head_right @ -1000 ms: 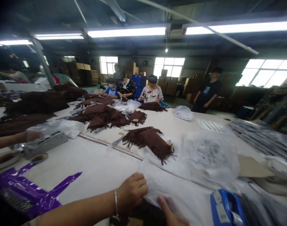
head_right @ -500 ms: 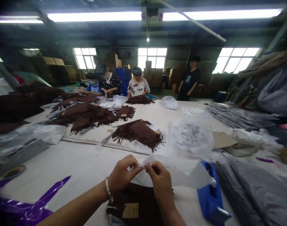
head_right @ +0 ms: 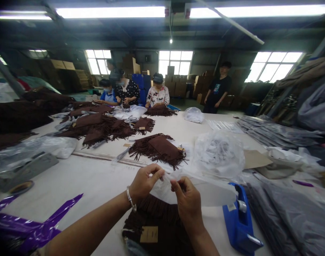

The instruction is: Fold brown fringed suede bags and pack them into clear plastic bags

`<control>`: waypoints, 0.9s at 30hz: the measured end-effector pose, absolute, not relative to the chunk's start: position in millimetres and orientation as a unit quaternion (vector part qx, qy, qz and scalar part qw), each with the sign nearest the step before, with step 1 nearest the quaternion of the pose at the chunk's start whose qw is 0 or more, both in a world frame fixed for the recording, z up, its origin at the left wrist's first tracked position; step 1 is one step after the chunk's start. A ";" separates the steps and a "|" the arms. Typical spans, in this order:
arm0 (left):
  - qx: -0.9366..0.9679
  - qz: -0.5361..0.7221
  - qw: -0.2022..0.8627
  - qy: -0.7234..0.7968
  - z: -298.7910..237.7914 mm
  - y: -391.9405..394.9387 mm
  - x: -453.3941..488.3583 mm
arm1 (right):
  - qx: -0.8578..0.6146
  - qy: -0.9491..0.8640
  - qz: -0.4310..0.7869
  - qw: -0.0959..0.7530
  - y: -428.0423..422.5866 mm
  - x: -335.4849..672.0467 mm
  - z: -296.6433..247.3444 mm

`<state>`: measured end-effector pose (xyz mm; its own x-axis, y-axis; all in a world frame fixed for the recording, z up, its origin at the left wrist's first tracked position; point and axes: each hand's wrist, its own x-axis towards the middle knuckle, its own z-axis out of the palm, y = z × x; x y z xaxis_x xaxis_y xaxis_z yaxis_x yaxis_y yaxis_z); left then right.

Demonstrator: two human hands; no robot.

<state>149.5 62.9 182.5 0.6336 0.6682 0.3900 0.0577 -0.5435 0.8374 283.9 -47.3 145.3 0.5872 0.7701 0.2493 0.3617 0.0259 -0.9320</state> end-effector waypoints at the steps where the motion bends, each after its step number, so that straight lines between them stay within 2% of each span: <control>1: 0.807 0.370 0.399 0.229 185.4 63.6 151.5 | -0.679 -0.426 0.167 0.575 -47.7 285.8 148.2; 6: 0.821 0.405 0.333 0.225 195.1 67.5 162.1 | -0.674 -0.415 0.188 0.582 -43.0 292.8 157.9; 9: 0.822 0.419 0.331 0.199 196.8 64.8 164.4 | -0.642 -0.410 0.238 0.603 -37.4 292.0 156.1; 12: 0.828 0.411 0.346 0.161 194.6 59.9 161.3 | -0.646 -0.389 0.214 0.621 -36.2 287.0 153.8; 15: 0.811 0.380 0.407 0.180 187.9 58.8 156.3 | -0.653 -0.398 0.203 0.611 -40.0 280.4 156.1; 20: 0.694 0.352 0.592 0.209 174.2 60.3 155.0 | -0.671 -0.424 0.217 0.569 -47.0 273.7 162.4; 24: 0.680 0.358 0.601 0.218 182.5 67.4 152.8 | -0.688 -0.404 0.210 0.565 -52.0 286.3 159.8; 27: 0.697 0.341 0.607 0.171 198.1 85.8 144.7 | -0.685 -0.362 0.192 0.602 -56.6 302.5 155.9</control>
